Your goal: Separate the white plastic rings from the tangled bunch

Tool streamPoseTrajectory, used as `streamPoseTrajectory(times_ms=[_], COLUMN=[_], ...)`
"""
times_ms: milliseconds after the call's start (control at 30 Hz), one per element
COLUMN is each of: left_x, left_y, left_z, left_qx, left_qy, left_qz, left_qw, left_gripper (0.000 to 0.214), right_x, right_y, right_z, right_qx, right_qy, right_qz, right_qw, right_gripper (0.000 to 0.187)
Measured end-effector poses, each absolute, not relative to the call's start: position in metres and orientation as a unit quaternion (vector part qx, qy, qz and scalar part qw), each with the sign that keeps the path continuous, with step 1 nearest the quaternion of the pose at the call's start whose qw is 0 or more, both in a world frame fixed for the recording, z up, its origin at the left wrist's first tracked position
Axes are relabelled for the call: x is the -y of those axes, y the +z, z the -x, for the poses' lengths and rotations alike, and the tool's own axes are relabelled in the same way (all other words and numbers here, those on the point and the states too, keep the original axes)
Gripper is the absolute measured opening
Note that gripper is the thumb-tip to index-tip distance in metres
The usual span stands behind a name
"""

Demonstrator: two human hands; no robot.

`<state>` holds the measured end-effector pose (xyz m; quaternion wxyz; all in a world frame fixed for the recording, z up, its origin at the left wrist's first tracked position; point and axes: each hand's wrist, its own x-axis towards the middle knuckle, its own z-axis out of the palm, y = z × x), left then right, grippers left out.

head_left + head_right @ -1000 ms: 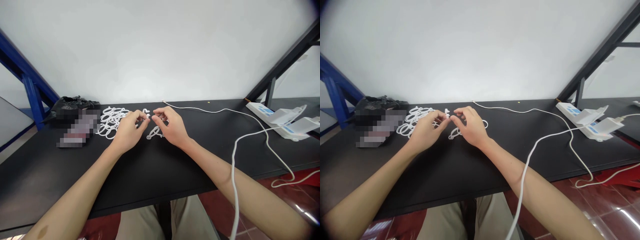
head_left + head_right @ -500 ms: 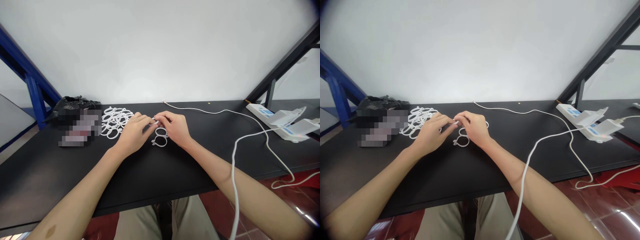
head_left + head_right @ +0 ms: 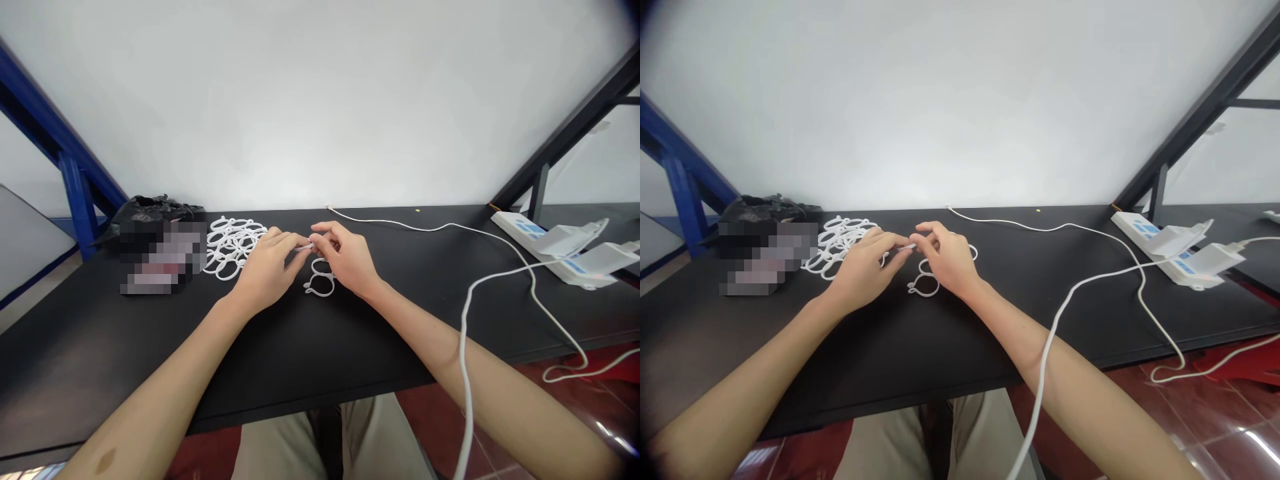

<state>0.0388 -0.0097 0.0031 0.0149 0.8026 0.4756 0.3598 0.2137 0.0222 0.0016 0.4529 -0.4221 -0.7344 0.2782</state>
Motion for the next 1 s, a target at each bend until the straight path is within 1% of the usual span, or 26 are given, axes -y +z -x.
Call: streamPoseTrajectory(times_ms=[100, 233, 333, 433, 533, 600, 700, 767, 900, 1000], left_x=[0.004, -0.007, -0.012, -0.012, -0.011, -0.011, -0.012, -0.012, -0.015, -0.019], left_y=[0.004, 0.006, 0.006, 0.003, -0.002, -0.004, -0.005, -0.005, -0.007, -0.011], left_z=[-0.032, -0.006, 0.019, 0.035, 0.038, 0.033, 0.025, 0.022, 0.021, 0.023], left_qx=[-0.505, -0.621, -0.707, -0.746, -0.751, -0.741, -0.726, -0.729, -0.739, -0.724], left_qy=[0.353, 0.34, 0.316, 0.284, 0.265, 0.276, 0.287, 0.266, 0.196, 0.186], left_qz=[-0.788, -0.701, -0.626, -0.597, -0.602, -0.609, -0.62, -0.628, -0.644, -0.663], left_qw=[-0.028, -0.086, -0.091, -0.077, -0.062, -0.068, -0.073, -0.059, -0.03, -0.026], left_gripper=[0.023, 0.029, 0.037, 0.04, 0.037, 0.037, 0.038, 0.038, 0.05, 0.056], right_x=[-0.024, -0.025, -0.024, -0.023, -0.023, -0.024, -0.025, -0.026, -0.027, -0.027], right_y=[0.001, 0.0, 0.0, 0.001, 0.003, 0.003, 0.003, 0.003, 0.002, 0.002], right_z=[-0.215, -0.216, -0.216, -0.216, -0.218, -0.221, -0.224, -0.225, -0.225, -0.224], right_qx=[0.742, 0.773, 0.787, 0.795, 0.811, 0.823, 0.836, 0.841, 0.852, 0.852], right_qy=[0.249, 0.204, 0.205, 0.208, 0.18, 0.157, 0.134, 0.114, 0.099, 0.105], right_qz=[0.443, 0.453, 0.456, 0.461, 0.47, 0.476, 0.486, 0.49, 0.484, 0.485], right_qw=[0.437, 0.395, 0.362, 0.335, 0.299, 0.266, 0.219, 0.197, 0.174, 0.169], right_gripper=[0.025, 0.018, 0.018, 0.018, 0.02, 0.022, 0.028, 0.031, 0.026, 0.024])
